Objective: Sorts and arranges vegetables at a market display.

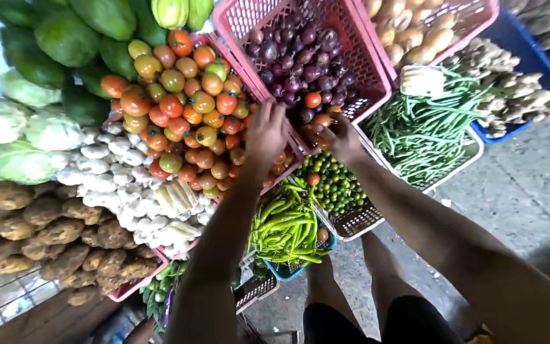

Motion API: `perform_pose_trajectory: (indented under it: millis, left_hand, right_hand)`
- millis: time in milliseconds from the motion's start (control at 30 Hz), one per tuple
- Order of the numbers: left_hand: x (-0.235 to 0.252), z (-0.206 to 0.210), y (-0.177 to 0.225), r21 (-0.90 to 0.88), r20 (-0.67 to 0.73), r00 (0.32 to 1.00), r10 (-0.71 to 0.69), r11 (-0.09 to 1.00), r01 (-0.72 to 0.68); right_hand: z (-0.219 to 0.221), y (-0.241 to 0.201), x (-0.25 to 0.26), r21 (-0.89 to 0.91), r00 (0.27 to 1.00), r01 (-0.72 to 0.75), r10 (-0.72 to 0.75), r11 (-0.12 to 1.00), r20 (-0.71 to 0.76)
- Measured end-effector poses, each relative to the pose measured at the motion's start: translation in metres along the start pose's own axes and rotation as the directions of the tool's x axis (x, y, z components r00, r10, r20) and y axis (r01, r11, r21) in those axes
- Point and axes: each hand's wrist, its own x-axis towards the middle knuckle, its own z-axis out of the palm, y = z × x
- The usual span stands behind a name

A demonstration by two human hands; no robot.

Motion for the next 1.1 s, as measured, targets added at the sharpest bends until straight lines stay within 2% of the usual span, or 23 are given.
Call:
perform_pose_trajectory:
  millis: [67, 133, 200, 267, 333, 400, 500, 600, 767, 867, 933, 967, 1000, 1067, 1100]
  left_hand:
    - [0.027, -0.004, -0.03, 0.196, 0.12, 0.992, 0.032, 0.979, -0.055]
    - [0.021, -0.016, -0.032, 0.201, 0.172, 0.985, 0.012, 0.979, -0.046]
    - [-0.015, -0.033, -0.012, 0.029, 0.08, 0.997, -0.023, 0.999, 0.02]
    - [-0.075, -0.037, 0.016, -0.212, -0.007, 0.985, -0.175, 0.962, 0.17]
    - [-0.148, -0.023, 0.039, -0.413, 0.048, 0.911, -0.41, 0.822, 0.392]
    - [-0.218, -0.006, 0.063, -0.5, 0.169, 0.815, -0.554, 0.664, 0.555]
    - [-0.298, 0.007, 0.096, -0.542, 0.329, 0.668, -0.667, 0.446, 0.712]
    - [-0.345, 0.011, 0.108, -0.546, 0.4, 0.581, -0.709, 0.325, 0.772]
    - [-0.357, 0.013, 0.104, -0.542, 0.412, 0.564, -0.716, 0.304, 0.783]
    - [-0.338, 0.013, 0.102, -0.569, 0.426, 0.584, -0.691, 0.298, 0.767]
    - [-0.313, 0.014, 0.104, -0.632, 0.442, 0.62, -0.649, 0.265, 0.728]
    - [-0.292, 0.017, 0.103, -0.679, 0.471, 0.631, -0.616, 0.203, 0.705]
    - [-0.269, 0.02, 0.105, -0.733, 0.529, 0.62, -0.58, 0.056, 0.678]
    - [-0.214, 0.033, 0.11, -0.728, 0.681, 0.56, -0.472, -0.356, 0.586]
    - [-0.189, 0.047, 0.112, -0.662, 0.749, 0.512, -0.422, -0.517, 0.542]
  right_hand:
    - [0.015, -0.017, 0.017, 0.07, 0.998, 0.053, -0.054, 0.996, 0.018]
    - [0.026, -0.037, 0.029, 0.027, 0.992, 0.099, -0.101, 0.995, 0.071]
    - [0.038, -0.062, 0.044, -0.051, 0.98, 0.142, -0.133, 0.989, 0.148]
    - [0.053, -0.088, 0.062, -0.102, 0.965, 0.214, -0.193, 0.972, 0.178]
    - [0.073, -0.122, 0.082, -0.176, 0.958, 0.261, -0.232, 0.949, 0.167]
    - [0.091, -0.152, 0.105, -0.344, 0.955, 0.288, -0.242, 0.894, 0.171]
    - [0.111, -0.159, 0.134, -0.591, 0.92, 0.359, -0.168, 0.723, 0.354]
    - [0.103, -0.156, 0.133, -0.641, 0.909, 0.359, -0.098, 0.678, 0.405]
    - [0.082, -0.124, 0.131, -0.604, 0.898, 0.325, -0.037, 0.728, 0.439]
    - [0.069, -0.097, 0.108, -0.514, 0.948, 0.208, -0.041, 0.833, 0.316]
    - [0.053, -0.075, 0.069, -0.547, 0.983, 0.084, 0.022, 0.833, 0.184]
    - [0.049, -0.06, 0.048, -0.569, 0.992, 0.039, 0.038, 0.821, 0.123]
    - [0.046, -0.039, 0.022, -0.582, 0.994, -0.012, 0.07, 0.813, 0.078]
    - [0.051, 0.015, -0.027, -0.574, 0.995, -0.072, 0.101, 0.816, 0.018]
    - [0.053, 0.034, -0.042, -0.544, 0.996, -0.077, 0.091, 0.835, -0.001]
